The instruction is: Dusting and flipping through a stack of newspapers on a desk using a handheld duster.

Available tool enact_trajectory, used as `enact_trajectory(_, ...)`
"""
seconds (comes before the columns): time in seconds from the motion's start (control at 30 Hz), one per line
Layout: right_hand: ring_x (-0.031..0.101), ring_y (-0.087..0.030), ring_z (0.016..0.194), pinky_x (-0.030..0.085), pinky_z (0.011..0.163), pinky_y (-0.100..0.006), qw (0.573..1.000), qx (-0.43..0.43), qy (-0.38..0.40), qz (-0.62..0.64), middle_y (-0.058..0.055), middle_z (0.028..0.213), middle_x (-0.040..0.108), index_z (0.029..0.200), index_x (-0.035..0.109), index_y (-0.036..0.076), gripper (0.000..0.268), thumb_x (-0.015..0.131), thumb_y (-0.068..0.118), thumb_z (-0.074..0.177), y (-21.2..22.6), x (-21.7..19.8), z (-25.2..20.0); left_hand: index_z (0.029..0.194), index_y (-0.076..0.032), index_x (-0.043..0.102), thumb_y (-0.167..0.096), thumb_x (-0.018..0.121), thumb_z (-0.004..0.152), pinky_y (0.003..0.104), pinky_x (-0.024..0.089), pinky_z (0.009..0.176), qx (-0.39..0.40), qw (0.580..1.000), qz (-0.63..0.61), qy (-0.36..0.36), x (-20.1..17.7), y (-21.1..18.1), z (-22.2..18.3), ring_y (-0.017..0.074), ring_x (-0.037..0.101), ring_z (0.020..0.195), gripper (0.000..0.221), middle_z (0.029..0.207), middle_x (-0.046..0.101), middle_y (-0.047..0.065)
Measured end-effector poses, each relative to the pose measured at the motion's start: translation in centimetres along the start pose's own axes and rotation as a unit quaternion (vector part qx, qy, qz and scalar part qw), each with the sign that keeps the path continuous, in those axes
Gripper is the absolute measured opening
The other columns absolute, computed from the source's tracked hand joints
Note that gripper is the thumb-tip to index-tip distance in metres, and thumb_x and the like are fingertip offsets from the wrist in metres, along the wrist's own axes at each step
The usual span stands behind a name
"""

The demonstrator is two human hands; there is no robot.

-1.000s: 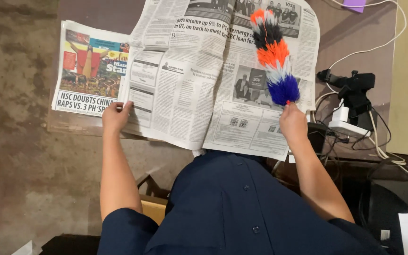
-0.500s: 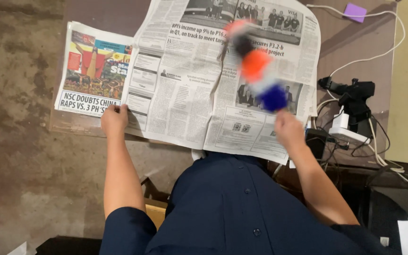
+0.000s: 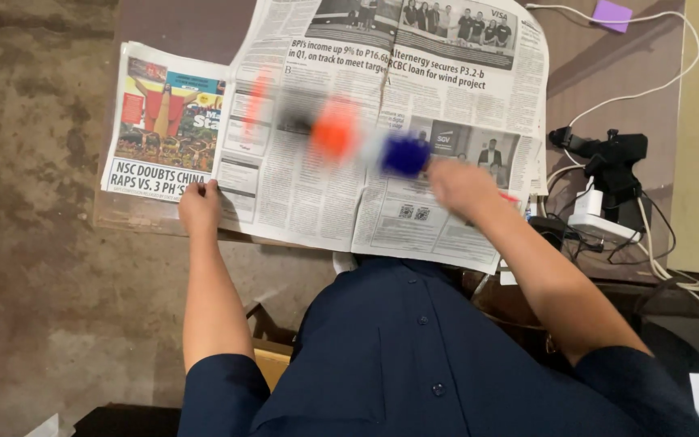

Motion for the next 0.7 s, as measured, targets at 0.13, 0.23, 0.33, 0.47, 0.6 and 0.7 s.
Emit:
enact_trajectory(0.13, 0.073, -0.037, 0.096, 0.056, 0.087, -0.048, 0.998, -0.036, -0.022, -0.048, -0.016, 0.1, 0.074, 0.115, 0.069, 0.016, 0.032, 0.041, 0.028, 0.109, -5.4, 1.5, 0.5, 0.107, -0.012, 0.074, -0.04, 0.069, 0.101, 0.055, 0.054, 0.088, 0.001, 1.0, 0.015, -0.013, -0.3, -0.7, -0.7, 0.0428, 0.069, 0.104, 0.03, 0.099, 0.076, 0.016)
enact_trajectory(0.23, 0.066, -0.049, 0.105, 0.05, 0.091, -0.058, 0.979, 0.142, -0.08, 0.124, -0.027, 0.105, 0.07, 0.115, 0.067, 0.008, 0.037, 0.048, 0.039, 0.109, -13.0, 0.4, -0.1, 0.108, -0.015, 0.07, -0.034, 0.082, 0.09, 0.053, 0.049, 0.086, 0.088, 0.986, 0.039, -0.139, -2.4, -6.0, -4.2, 0.0413, 0.065, 0.101, 0.029, 0.101, 0.069, 0.014)
enact_trajectory(0.33, 0.063, -0.048, 0.112, 0.048, 0.092, -0.058, 0.931, 0.28, -0.11, 0.206, -0.027, 0.109, 0.069, 0.112, 0.062, 0.006, 0.044, 0.062, 0.049, 0.105, -18.7, 2.1, -3.2, 0.108, -0.013, 0.067, -0.024, 0.094, 0.074, 0.05, 0.043, 0.091, 0.274, 0.932, 0.004, -0.236, -2.7, -14.6, -12.4, 0.0384, 0.061, 0.101, 0.044, 0.105, 0.063, 0.013)
enact_trajectory(0.47, 0.063, -0.048, 0.111, 0.05, 0.093, -0.055, 0.921, 0.318, -0.114, 0.196, -0.025, 0.103, 0.066, 0.102, 0.057, 0.008, 0.037, 0.066, 0.044, 0.102, -22.9, 4.7, -7.3, 0.08, -0.01, 0.073, -0.012, 0.082, 0.072, 0.054, 0.051, 0.093, 0.652, 0.748, 0.071, -0.101, 7.2, -23.1, -28.0, 0.0336, 0.069, 0.083, 0.012, 0.079, 0.067, 0.012)
enact_trajectory(0.6, 0.066, -0.047, 0.106, 0.052, 0.087, -0.055, 0.922, 0.328, -0.108, 0.176, -0.024, 0.099, 0.068, 0.101, 0.059, 0.008, 0.04, 0.066, 0.048, 0.102, -25.7, 7.3, -9.0, 0.1, -0.021, 0.065, -0.038, 0.061, 0.1, 0.047, 0.043, 0.108, 0.731, 0.672, -0.119, 0.014, 8.7, -24.8, -34.4, 0.0254, 0.066, 0.102, 0.017, 0.105, 0.063, 0.005)
enact_trajectory(0.7, 0.069, -0.024, 0.06, 0.053, 0.054, -0.036, 0.877, 0.34, -0.157, 0.301, -0.009, 0.067, 0.064, 0.097, 0.058, 0.01, 0.029, 0.076, 0.034, 0.094, -27.2, 9.0, -10.1, 0.104, -0.023, 0.065, -0.029, 0.063, 0.095, 0.049, 0.042, 0.111, 0.752, 0.653, -0.079, -0.044, 9.6, -24.8, -35.7, 0.0276, 0.063, 0.113, 0.011, 0.112, 0.063, 0.009)
Point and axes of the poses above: each hand's wrist, its own z-axis towards the middle knuckle, its own x-axis out of the palm, y = z × x, the point moved 9 cm from there along z, towards the middle knuckle
